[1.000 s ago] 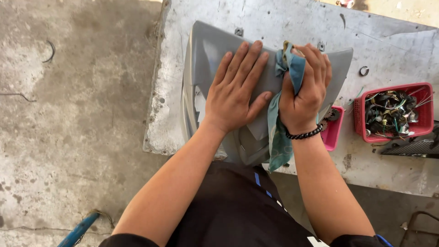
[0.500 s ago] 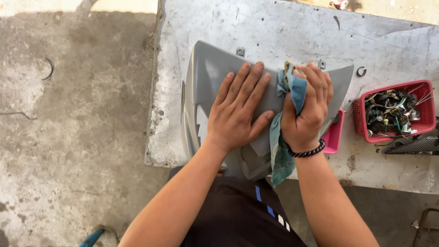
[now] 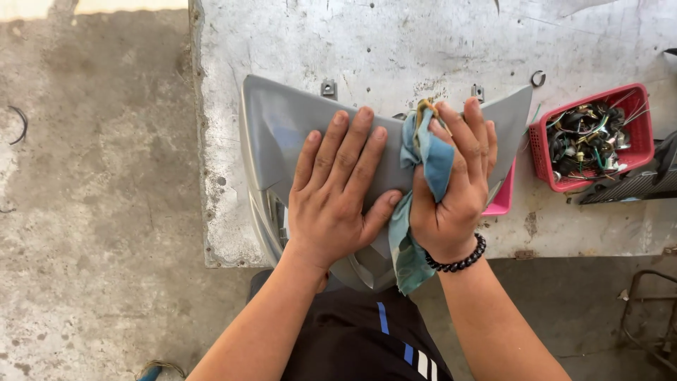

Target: The person wipes a small metal gear with a cloth, then places it into a pink container. They then pick up a large gray plastic motorcycle fairing and wipe its surface with the same cloth.

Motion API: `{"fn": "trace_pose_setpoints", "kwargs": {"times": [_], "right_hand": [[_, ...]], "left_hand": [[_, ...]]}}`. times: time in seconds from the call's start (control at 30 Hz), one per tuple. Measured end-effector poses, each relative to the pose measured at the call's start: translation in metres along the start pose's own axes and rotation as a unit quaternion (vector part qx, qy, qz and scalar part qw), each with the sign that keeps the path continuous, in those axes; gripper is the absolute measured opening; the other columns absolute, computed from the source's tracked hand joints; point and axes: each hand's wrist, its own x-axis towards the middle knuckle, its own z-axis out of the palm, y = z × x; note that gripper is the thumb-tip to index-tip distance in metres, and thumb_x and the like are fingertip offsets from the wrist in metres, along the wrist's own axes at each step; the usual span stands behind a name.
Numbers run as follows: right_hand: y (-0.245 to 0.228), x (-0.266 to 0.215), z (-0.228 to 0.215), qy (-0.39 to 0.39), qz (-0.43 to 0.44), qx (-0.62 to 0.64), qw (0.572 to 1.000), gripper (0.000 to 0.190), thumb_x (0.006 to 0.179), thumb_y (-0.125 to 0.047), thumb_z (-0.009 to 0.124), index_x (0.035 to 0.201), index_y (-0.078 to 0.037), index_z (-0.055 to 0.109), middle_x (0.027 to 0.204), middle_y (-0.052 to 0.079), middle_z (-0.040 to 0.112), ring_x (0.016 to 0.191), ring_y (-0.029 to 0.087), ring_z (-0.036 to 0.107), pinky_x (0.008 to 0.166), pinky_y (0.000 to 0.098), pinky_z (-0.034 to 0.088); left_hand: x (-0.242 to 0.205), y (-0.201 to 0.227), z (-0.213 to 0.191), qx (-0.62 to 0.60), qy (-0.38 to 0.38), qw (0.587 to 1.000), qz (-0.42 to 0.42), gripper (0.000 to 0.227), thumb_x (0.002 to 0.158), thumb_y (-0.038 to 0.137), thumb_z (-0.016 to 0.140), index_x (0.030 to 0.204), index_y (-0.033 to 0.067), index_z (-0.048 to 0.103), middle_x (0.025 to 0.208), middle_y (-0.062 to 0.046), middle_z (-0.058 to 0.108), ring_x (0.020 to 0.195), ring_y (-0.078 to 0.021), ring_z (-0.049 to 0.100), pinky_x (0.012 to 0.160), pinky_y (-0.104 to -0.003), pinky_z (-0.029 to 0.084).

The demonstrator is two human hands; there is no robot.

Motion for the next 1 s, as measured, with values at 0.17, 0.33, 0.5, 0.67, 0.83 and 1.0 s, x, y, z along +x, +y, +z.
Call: {"fn": "trace_pose_setpoints", "kwargs": {"times": [0.17, 0.33, 0.5, 0.67, 0.83, 1.0], "right_hand": [[0.019, 0.013, -0.002, 0.03, 0.03, -0.045, 0.998, 0.03, 0.108, 0.001, 0.054, 0.137, 0.002, 0.06, 0.15, 0.012, 0.056, 0.154, 0.031, 0.029, 0.132, 0.0544, 0.015], [0.01, 0.02, 0.008, 0.022, 0.023, -0.028, 0.999, 0.035, 0.107, 0.007, 0.058, 0.142, 0.0, 0.058, 0.155, 0.01, 0.053, 0.156, 0.029, 0.025, 0.136, 0.0555, 0.01], [0.006, 0.017, 0.017, 0.001, -0.01, -0.006, 1.0, 0.033, 0.113, -0.007, 0.054, 0.145, -0.003, 0.053, 0.157, 0.008, 0.048, 0.157, 0.031, 0.036, 0.137, 0.0529, 0.021], [-0.004, 0.014, 0.015, -0.005, -0.033, 0.002, 0.999, 0.035, 0.111, -0.001, 0.055, 0.145, -0.001, 0.05, 0.157, 0.011, 0.046, 0.156, 0.035, 0.036, 0.137, 0.0537, 0.025], [-0.009, 0.013, 0.016, -0.019, -0.037, -0.014, 0.999, 0.031, 0.114, -0.012, 0.052, 0.143, -0.002, 0.053, 0.158, 0.01, 0.047, 0.157, 0.03, 0.029, 0.137, 0.0555, 0.017], [-0.016, 0.012, 0.015, -0.017, -0.019, -0.021, 0.999, 0.035, 0.114, -0.001, 0.052, 0.149, 0.0, 0.049, 0.158, 0.012, 0.046, 0.157, 0.034, 0.031, 0.136, 0.0534, 0.021]], "left_hand": [[-0.006, -0.013, 0.003, 0.045, -0.015, 0.999, -0.008, 0.066, 0.105, 0.054, 0.058, 0.156, 0.0127, 0.045, 0.164, -0.007, 0.037, 0.155, -0.0236, 0.027, 0.131, -0.043, 0.015], [0.007, -0.014, -0.015, 0.049, -0.004, 0.999, -0.022, 0.066, 0.104, 0.05, 0.065, 0.156, 0.0122, 0.047, 0.163, -0.007, 0.039, 0.156, -0.0261, 0.032, 0.132, -0.046, 0.021], [0.021, -0.013, -0.029, 0.056, -0.009, 0.997, -0.046, 0.074, 0.098, 0.045, 0.077, 0.154, 0.0097, 0.043, 0.157, -0.012, 0.038, 0.149, -0.0314, 0.033, 0.128, -0.052, 0.021], [0.011, -0.015, -0.025, 0.095, -0.022, 0.994, -0.044, 0.074, 0.103, 0.053, 0.068, 0.157, 0.0118, 0.04, 0.159, -0.012, 0.036, 0.151, -0.0308, 0.03, 0.129, -0.05, 0.015], [0.0, -0.021, -0.021, 0.093, -0.019, 0.994, -0.05, 0.069, 0.108, 0.058, 0.056, 0.159, 0.0147, 0.039, 0.165, -0.01, 0.032, 0.155, -0.0305, 0.018, 0.13, -0.051, 0.007], [-0.002, -0.017, -0.028, 0.102, -0.033, 0.993, -0.045, 0.073, 0.109, 0.059, 0.062, 0.16, 0.0135, 0.038, 0.166, -0.008, 0.031, 0.155, -0.029, 0.019, 0.13, -0.049, 0.008]]}}
